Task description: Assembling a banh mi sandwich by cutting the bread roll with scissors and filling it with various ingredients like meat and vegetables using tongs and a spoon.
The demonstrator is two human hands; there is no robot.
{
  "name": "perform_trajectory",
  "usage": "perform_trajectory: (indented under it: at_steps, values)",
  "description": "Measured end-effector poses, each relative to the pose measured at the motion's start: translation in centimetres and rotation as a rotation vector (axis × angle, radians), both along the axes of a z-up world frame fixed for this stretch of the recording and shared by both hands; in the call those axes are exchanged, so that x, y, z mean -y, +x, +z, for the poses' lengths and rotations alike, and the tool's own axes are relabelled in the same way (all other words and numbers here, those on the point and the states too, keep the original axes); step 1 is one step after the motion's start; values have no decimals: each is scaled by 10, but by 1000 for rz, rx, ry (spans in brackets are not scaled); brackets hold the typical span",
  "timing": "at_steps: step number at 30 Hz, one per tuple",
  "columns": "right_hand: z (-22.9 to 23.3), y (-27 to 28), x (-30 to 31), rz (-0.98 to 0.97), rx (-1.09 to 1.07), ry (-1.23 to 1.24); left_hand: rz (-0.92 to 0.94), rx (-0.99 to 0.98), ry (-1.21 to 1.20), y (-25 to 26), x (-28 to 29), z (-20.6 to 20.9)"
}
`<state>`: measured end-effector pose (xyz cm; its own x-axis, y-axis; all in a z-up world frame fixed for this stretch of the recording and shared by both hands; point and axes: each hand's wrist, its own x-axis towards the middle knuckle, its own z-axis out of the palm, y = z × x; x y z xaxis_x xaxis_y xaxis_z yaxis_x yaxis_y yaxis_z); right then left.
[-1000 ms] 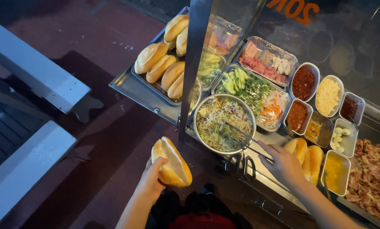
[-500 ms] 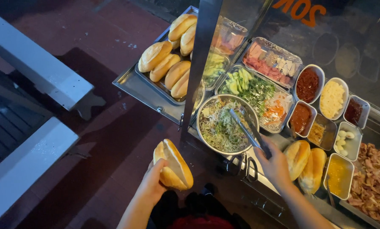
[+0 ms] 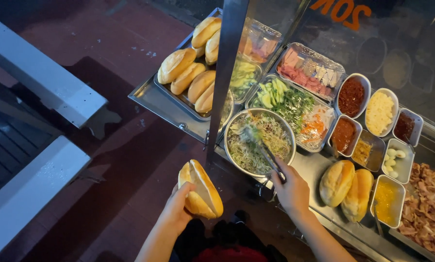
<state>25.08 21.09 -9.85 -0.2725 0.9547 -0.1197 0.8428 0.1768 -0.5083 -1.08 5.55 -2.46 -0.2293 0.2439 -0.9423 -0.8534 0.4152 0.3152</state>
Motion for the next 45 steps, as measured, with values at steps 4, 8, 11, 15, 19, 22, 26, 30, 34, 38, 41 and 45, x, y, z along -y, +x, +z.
perform_trajectory:
  at_steps: [4, 8, 11, 15, 19, 22, 26, 30, 34, 38, 41, 45]
  values:
    - [7, 10, 7, 2, -116, 201, 6, -2, 12, -2, 2, 7]
    - [30, 4, 3, 11, -17, 177, -13, -3, -12, -2, 1, 3]
    - [51, -13, 2, -116, 6, -171, -6, -4, -3, 0, 1, -12]
    - [45, -31, 2, -120, -62, -228, 43, 12, -8, 2, -4, -4]
    - [18, -26, 0, -33, 43, -112, 25, -2, 0, 3, -7, -10]
    - [23, -16, 2, -58, -26, -81, 2, 17, -26, 1, -10, 4]
    - [31, 0, 10, -161, -180, 20, 21, 12, -8, -1, -8, -2]
    - [57, -11, 7, -246, 7, -147, 35, 6, 14, 1, -8, -13]
    - [33, -13, 3, -195, 29, -199, 20, 15, 1, 4, -13, -11]
    - [15, -9, -1, -176, -21, -136, 9, 8, 20, 6, -12, -17]
    - [15, -2, -2, -103, -9, -80, -2, 11, 8, 9, -15, -12]
    - [24, 0, 8, -99, -75, -58, -8, -7, 12, 9, -16, -9]
